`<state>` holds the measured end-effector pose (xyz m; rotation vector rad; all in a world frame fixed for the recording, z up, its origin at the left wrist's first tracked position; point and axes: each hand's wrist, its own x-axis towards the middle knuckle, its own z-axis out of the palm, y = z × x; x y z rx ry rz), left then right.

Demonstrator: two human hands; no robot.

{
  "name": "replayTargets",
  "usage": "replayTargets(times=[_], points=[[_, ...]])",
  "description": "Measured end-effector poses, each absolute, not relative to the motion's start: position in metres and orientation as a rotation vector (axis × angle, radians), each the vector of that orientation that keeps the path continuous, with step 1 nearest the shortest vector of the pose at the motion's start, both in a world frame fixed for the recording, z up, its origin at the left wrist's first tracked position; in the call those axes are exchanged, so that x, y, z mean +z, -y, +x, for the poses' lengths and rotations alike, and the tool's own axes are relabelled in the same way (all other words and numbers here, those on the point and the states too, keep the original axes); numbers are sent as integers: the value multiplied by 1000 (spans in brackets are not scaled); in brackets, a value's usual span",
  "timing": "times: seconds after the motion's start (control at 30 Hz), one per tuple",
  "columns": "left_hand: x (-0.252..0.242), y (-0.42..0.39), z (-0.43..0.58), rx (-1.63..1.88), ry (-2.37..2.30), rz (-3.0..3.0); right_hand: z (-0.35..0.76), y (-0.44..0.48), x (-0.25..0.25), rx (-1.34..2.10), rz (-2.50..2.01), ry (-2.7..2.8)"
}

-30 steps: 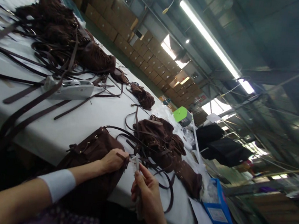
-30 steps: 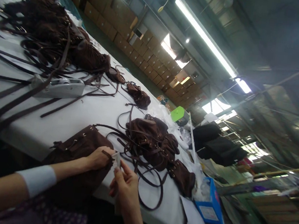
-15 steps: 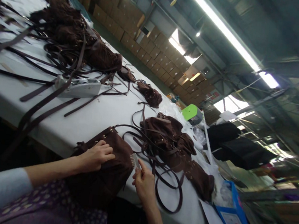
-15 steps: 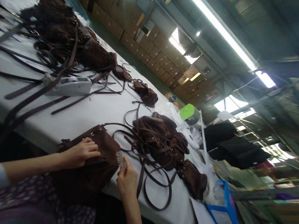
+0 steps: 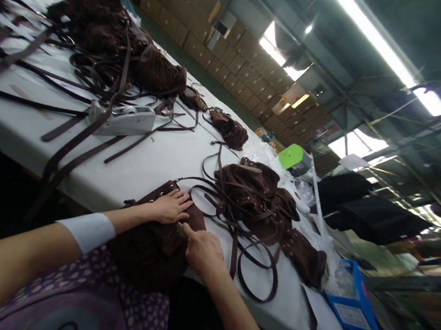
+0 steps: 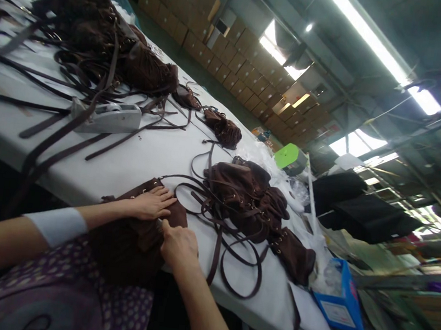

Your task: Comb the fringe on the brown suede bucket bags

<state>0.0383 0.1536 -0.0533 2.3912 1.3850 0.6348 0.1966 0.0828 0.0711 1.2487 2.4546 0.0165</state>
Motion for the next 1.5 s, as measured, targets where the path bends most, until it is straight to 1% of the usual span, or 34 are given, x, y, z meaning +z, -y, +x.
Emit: replayTargets(times=[0.1, 0.2, 0.37, 0.5, 0.53, 0.6, 0.67, 0.7, 0.73, 0.83, 0.93, 1.0, 1.07, 1.13, 1.17, 1.23, 1.3, 1.37, 1.5], points=[[-73, -152, 43, 590, -1492, 2390, 204, -65, 63, -54, 1202, -2468], [-76, -151, 45, 584, -1513, 2393, 215, -42, 52, -236, 1227, -2497], [-75, -153, 46, 565, -1547, 2419, 231, -5, 35, -746, 1423, -2628], [-75, -151, 49, 520, -1551, 2483, 231, 19, 35, -1187, 1558, -2691], [-75, -151, 49, 513, -1549, 2494, 229, 27, 36, -1266, 1547, -2693], [-73, -151, 50, 496, -1572, 2484, 223, 43, 38, -1407, 1367, -2712], [-69, -155, 50, 490, -1630, 2434, 221, 54, 39, -1483, 1241, -2732], [-67, -158, 49, 497, -1662, 2406, 222, 56, 40, -1475, 1309, -2746], [-65, -162, 49, 509, -1691, 2381, 225, 55, 41, -1423, 1480, -2756], [-56, -169, 49, 546, -1752, 2332, 241, 37, 44, -1074, 2121, -2683], [-44, -159, 47, 549, -1718, 2345, 254, 13, 44, -785, 2292, -2658], [-34, -139, 41, 504, -1488, 2401, 255, 0, 40, -616, 2293, -2693], [-23, -115, 29, 411, -1110, 2412, 251, -12, 37, -450, 2257, -2729], [-10, -98, 13, 305, -752, 2317, 243, -24, 38, -295, 2204, -2742], [-3, -95, 6, 297, -663, 2246, 238, -29, 40, -215, 2180, -2740], [8, -99, -4, 392, -732, 2177, 227, -38, 48, -40, 2136, -2708], [10, -112, -7, 526, -963, 2196, 214, -42, 54, 94, 2042, -2650], [-1, -125, -2, 562, -1120, 2246, 202, -40, 54, 140, 1867, -2593], [-38, -133, 14, 480, -1281, 2433, 192, -27, 40, 167, 1556, -2534]])
